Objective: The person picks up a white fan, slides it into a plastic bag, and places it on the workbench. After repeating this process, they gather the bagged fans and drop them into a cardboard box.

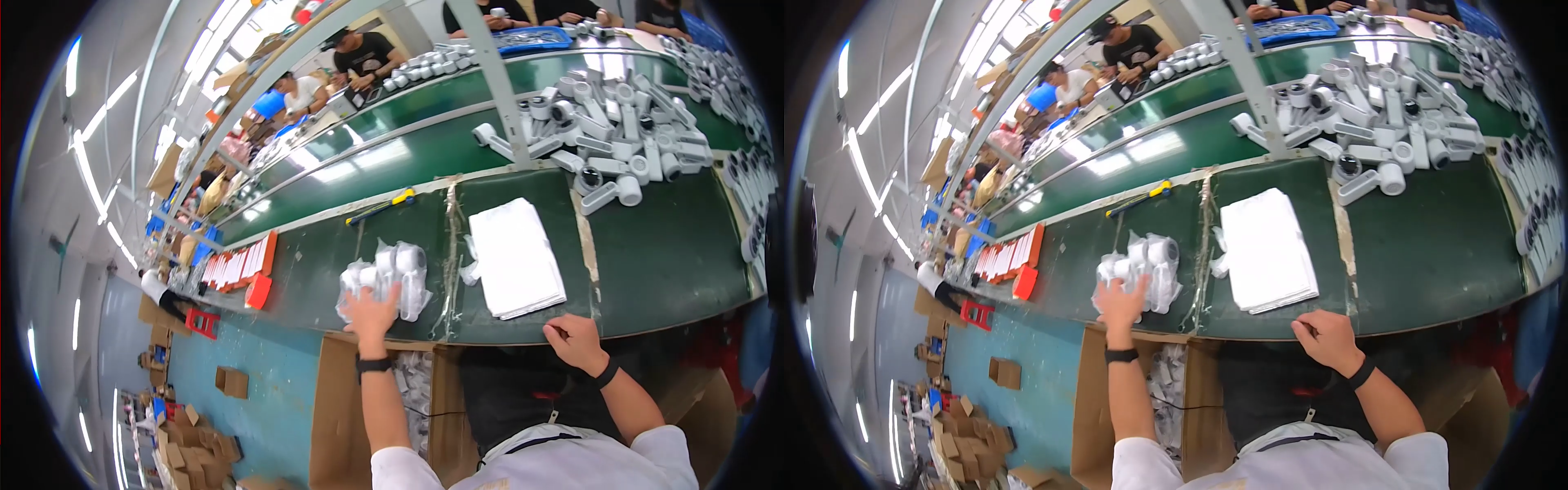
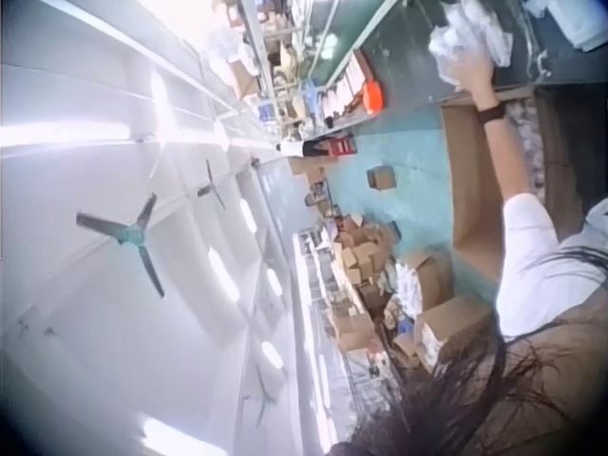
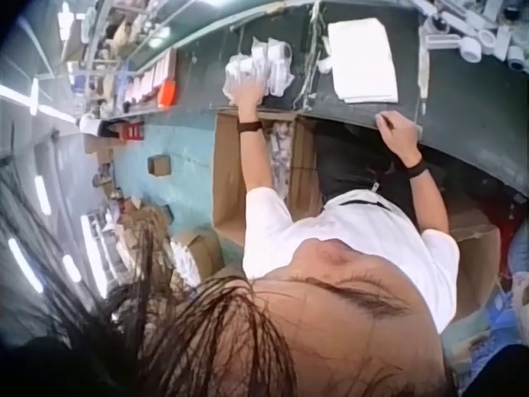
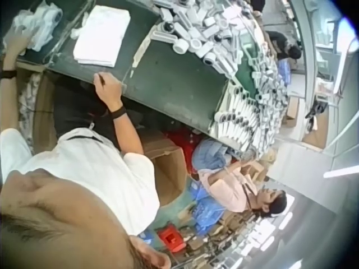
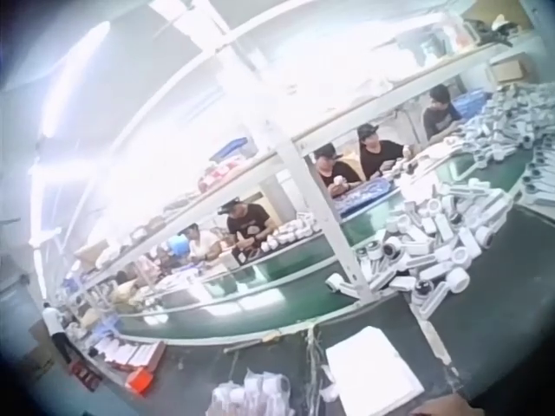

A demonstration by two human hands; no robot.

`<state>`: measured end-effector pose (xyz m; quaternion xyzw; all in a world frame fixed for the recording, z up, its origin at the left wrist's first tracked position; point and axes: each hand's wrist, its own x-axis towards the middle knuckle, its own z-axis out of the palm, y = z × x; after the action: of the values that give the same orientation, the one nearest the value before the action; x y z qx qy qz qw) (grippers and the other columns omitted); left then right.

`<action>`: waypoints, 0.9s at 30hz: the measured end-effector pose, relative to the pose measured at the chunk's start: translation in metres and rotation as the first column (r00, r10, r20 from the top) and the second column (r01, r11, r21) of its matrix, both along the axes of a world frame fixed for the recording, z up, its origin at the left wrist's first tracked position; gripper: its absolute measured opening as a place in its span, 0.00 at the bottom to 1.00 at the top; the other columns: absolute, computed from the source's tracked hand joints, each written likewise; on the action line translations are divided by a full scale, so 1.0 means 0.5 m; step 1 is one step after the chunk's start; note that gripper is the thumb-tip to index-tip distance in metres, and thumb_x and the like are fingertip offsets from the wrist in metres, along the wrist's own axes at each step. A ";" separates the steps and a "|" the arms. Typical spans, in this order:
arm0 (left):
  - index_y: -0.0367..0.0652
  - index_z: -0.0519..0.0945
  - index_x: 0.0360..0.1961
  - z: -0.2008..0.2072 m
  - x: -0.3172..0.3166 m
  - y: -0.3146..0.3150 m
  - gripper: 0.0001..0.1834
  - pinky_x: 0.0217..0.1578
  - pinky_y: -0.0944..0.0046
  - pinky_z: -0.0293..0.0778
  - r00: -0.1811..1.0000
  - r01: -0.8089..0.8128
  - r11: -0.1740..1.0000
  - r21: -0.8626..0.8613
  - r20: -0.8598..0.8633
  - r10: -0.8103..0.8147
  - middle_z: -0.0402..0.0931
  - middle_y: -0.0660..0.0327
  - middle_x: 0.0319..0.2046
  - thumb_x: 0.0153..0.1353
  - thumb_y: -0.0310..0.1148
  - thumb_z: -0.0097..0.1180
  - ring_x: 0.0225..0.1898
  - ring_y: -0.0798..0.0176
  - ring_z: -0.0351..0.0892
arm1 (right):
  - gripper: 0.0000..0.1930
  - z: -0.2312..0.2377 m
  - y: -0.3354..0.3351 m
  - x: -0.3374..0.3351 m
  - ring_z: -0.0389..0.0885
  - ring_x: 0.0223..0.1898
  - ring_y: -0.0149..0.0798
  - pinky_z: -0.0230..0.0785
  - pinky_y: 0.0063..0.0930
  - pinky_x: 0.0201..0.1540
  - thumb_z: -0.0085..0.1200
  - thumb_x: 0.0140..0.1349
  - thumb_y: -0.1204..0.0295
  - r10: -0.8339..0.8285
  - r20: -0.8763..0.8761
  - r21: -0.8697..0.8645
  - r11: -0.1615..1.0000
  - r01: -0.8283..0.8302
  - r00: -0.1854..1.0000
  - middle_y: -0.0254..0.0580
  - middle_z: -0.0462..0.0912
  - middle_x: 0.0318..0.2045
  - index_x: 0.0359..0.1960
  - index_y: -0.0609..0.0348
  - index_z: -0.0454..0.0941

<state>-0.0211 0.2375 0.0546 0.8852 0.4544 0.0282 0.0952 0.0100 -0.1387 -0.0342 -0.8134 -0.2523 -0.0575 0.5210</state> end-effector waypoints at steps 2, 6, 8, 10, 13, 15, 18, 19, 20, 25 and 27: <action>0.48 0.64 0.67 -0.022 0.016 0.003 0.57 0.57 0.17 0.45 0.980 0.016 0.999 -0.035 -0.199 -0.022 0.46 0.44 0.71 0.42 0.78 0.52 0.69 0.29 0.45 | 0.05 0.002 0.004 -0.001 0.76 0.18 0.40 0.67 0.30 0.23 0.61 0.54 0.72 0.022 0.063 0.005 1.000 -0.022 0.998 0.42 0.77 0.19 0.27 0.60 0.81; 0.51 0.61 0.69 -0.017 0.033 0.003 0.59 0.58 0.19 0.46 0.958 0.013 0.995 -0.102 -0.284 -0.041 0.41 0.44 0.72 0.39 0.76 0.56 0.69 0.26 0.43 | 0.03 -0.006 -0.001 -0.007 0.73 0.17 0.41 0.64 0.31 0.21 0.61 0.54 0.74 -0.015 0.081 0.017 1.000 0.013 0.997 0.42 0.75 0.17 0.26 0.60 0.81; 0.52 0.62 0.68 -0.029 0.036 0.024 0.58 0.57 0.19 0.47 0.963 -0.001 0.994 -0.107 -0.268 -0.028 0.42 0.44 0.72 0.38 0.75 0.58 0.69 0.26 0.44 | 0.03 -0.010 -0.001 -0.007 0.72 0.16 0.40 0.63 0.31 0.21 0.61 0.53 0.76 -0.026 0.103 0.043 0.999 0.022 0.994 0.42 0.74 0.17 0.25 0.60 0.80; 0.52 0.65 0.67 -0.042 0.036 0.045 0.56 0.57 0.23 0.52 0.971 0.004 0.997 -0.081 -0.239 -0.023 0.44 0.43 0.70 0.37 0.71 0.61 0.67 0.27 0.49 | 0.03 -0.005 0.001 -0.008 0.72 0.16 0.40 0.62 0.31 0.21 0.61 0.53 0.76 -0.011 0.109 0.044 0.999 0.006 0.994 0.42 0.74 0.17 0.25 0.60 0.80; 0.53 0.67 0.66 -0.059 0.034 0.078 0.55 0.58 0.29 0.56 0.978 0.001 0.995 -0.098 -0.209 -0.022 0.46 0.44 0.68 0.35 0.68 0.64 0.65 0.29 0.54 | 0.03 -0.005 0.002 -0.008 0.72 0.16 0.39 0.62 0.30 0.20 0.61 0.53 0.76 -0.005 0.117 0.048 0.999 0.000 0.993 0.41 0.73 0.17 0.25 0.59 0.80; 0.51 0.69 0.64 -0.071 0.037 0.087 0.53 0.58 0.32 0.58 0.981 0.001 0.997 -0.078 -0.195 -0.017 0.46 0.44 0.68 0.36 0.66 0.64 0.64 0.30 0.55 | 0.03 -0.008 0.007 -0.007 0.71 0.16 0.39 0.61 0.30 0.20 0.61 0.53 0.75 -0.004 0.120 0.051 0.999 -0.002 0.993 0.41 0.73 0.17 0.25 0.59 0.80; 0.46 0.73 0.60 -0.072 0.053 0.076 0.49 0.58 0.33 0.59 0.984 0.003 0.998 -0.063 -0.180 -0.014 0.45 0.45 0.69 0.37 0.63 0.64 0.64 0.32 0.56 | 0.03 -0.010 0.004 -0.006 0.71 0.15 0.38 0.61 0.31 0.20 0.61 0.53 0.75 -0.012 0.150 0.046 0.999 0.005 0.989 0.40 0.73 0.16 0.25 0.59 0.79; 0.43 0.75 0.58 -0.072 0.057 0.070 0.46 0.58 0.32 0.59 0.983 -0.004 0.998 -0.062 -0.181 -0.007 0.45 0.46 0.70 0.39 0.61 0.64 0.64 0.32 0.55 | 0.03 -0.011 0.002 -0.006 0.71 0.15 0.38 0.61 0.30 0.20 0.61 0.53 0.75 -0.013 0.147 0.048 0.999 0.006 0.989 0.40 0.73 0.16 0.24 0.59 0.79; 0.43 0.75 0.58 -0.073 0.058 0.062 0.46 0.58 0.32 0.59 0.983 -0.002 0.998 -0.064 -0.182 -0.010 0.45 0.46 0.70 0.39 0.61 0.64 0.64 0.32 0.55 | 0.03 -0.011 0.001 -0.006 0.71 0.15 0.38 0.61 0.30 0.19 0.61 0.53 0.76 -0.013 0.145 0.050 0.999 0.005 0.989 0.40 0.73 0.16 0.24 0.58 0.79; 0.37 0.78 0.53 -0.078 0.055 0.052 0.44 0.57 0.32 0.61 0.998 0.024 1.000 -0.019 -0.065 -0.025 0.50 0.53 0.70 0.40 0.60 0.64 0.64 0.33 0.56 | 0.03 -0.009 0.001 -0.008 0.71 0.15 0.39 0.61 0.30 0.19 0.61 0.52 0.76 -0.014 0.163 0.040 0.999 0.007 0.987 0.40 0.73 0.16 0.24 0.58 0.79; 0.37 0.78 0.54 -0.076 0.056 0.061 0.44 0.57 0.33 0.61 0.994 0.027 0.999 -0.042 -0.102 -0.031 0.51 0.53 0.69 0.40 0.60 0.63 0.64 0.34 0.56 | 0.03 -0.009 0.001 -0.008 0.72 0.15 0.39 0.61 0.30 0.19 0.61 0.52 0.76 -0.012 0.179 0.041 0.999 0.004 0.984 0.40 0.73 0.16 0.24 0.58 0.79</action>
<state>0.0070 0.2680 0.0168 0.8900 0.4461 -0.0280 0.0899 0.0059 -0.1381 -0.0385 -0.7951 -0.2938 -0.1378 0.5123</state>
